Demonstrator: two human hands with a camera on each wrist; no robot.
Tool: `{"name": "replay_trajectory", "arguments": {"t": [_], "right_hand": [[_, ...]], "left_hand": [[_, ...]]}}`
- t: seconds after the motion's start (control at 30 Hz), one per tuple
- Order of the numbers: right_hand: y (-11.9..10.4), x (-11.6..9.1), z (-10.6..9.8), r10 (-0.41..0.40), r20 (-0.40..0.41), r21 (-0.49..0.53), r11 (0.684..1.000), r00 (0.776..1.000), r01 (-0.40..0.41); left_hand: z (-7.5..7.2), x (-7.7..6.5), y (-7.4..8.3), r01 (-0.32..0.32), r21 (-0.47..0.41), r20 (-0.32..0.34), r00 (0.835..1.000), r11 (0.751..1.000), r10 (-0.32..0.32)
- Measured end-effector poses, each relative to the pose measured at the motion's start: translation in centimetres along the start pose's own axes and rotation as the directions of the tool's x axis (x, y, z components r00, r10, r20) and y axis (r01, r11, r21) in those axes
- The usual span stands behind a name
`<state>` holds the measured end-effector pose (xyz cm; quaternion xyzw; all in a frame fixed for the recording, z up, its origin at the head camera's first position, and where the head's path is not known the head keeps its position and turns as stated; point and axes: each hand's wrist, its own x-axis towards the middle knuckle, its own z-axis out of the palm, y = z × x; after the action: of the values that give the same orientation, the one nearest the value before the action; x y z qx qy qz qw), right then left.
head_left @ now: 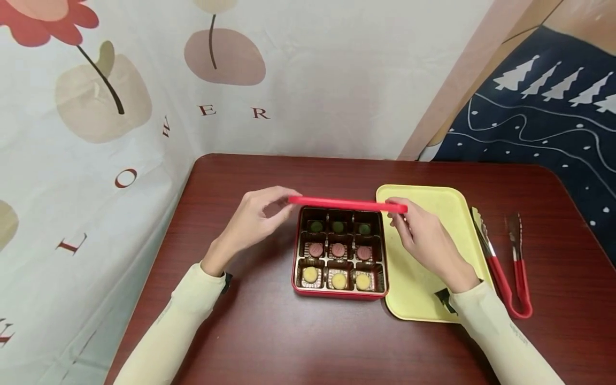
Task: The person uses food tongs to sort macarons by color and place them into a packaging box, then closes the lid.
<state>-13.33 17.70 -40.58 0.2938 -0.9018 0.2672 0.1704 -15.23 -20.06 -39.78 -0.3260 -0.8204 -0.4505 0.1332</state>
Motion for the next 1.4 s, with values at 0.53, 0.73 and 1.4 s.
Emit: {"name": "replay_trajectory", "arguments": {"t": [0.53,0.73,1.4], "right_hand": [[-0.5,-4.4,-0.2,-0.286,-0.016,-0.094,0.954,0.958,0.283],[-0.7,-5.1,-0.6,-0.335,0.054,-0.13,0.932,0.941,0.339],[-1.1,-6.6,-0.5,-0.431,0.157,-0.153,0.878,0.888,0.453]], "left_hand": [[0.2,-4.2,-0.1,-0.328,0.146,0.166,0.938,0.933,0.304],[0.7,-5.0,0.0,-0.483,0.243,0.229,0.871,0.841,0.434],[1.4,-6.7,1.1,-0.536,0.359,0.436,0.82,0.764,0.37]]}}
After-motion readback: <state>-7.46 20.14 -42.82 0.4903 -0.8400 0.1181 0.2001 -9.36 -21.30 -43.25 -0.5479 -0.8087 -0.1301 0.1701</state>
